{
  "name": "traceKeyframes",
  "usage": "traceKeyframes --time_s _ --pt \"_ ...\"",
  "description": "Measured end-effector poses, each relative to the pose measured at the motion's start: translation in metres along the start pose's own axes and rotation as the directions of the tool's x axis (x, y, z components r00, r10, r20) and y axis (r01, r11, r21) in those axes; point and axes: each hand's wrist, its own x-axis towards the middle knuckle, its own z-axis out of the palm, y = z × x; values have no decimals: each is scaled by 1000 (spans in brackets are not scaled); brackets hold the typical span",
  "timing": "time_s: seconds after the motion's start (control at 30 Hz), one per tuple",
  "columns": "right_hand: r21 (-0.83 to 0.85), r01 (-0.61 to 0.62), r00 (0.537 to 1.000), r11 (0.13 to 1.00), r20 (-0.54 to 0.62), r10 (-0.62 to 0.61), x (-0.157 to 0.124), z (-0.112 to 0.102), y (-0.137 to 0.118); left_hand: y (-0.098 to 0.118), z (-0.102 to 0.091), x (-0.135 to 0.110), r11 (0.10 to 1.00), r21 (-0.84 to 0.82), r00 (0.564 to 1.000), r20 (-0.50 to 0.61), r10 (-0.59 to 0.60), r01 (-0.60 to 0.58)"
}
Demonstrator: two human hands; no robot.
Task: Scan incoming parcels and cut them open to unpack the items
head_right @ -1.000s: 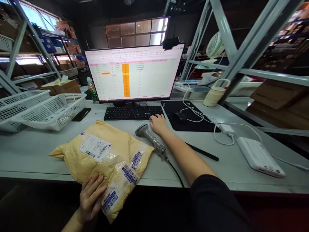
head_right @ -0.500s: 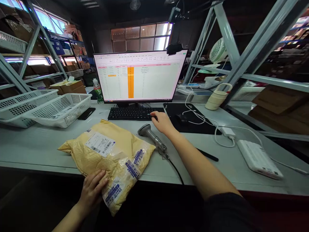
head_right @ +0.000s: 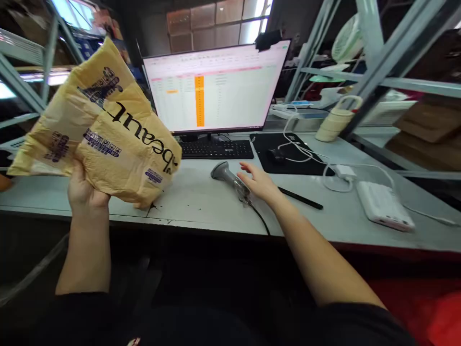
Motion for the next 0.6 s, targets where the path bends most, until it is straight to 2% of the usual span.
traceKeyframes --time_s 0.07,0.17,0.23,0.3,0.37,0.43,0.47,0.53,0.6 --pt "33 86 995 996 -44 -85 -3 -1 -10 10 -4 2 982 -88 986 -8 -166 165" --pt "123 257 966 959 -64 -251 -8 12 -37 8 -14 -8 950 -145 958 -40 -285 276" --pt "188 334 942 923 -58 -329 -7 28 -59 5 -18 -16 933 -147 943 3 -332 329" --pt "282 358 930 890 -21 -367 -4 44 -79 5 -19 -22 922 -133 932 61 -358 363" --pt "430 300 925 852 86 -370 1 57 -96 8 -18 -25 923 -112 929 96 -358 368" --pt "561 189 924 806 177 -340 4 61 -109 12 -17 -26 934 -104 939 82 -333 340" --pt "603 151 935 783 171 -312 5 59 -115 12 -18 -26 944 -108 950 56 -306 311" --pt "640 163 967 750 47 -250 6 51 -125 11 -24 -23 974 -118 978 -43 -202 196" --pt "643 232 970 730 -99 -221 7 38 -134 8 -33 -19 996 -79 983 -185 16 -31"
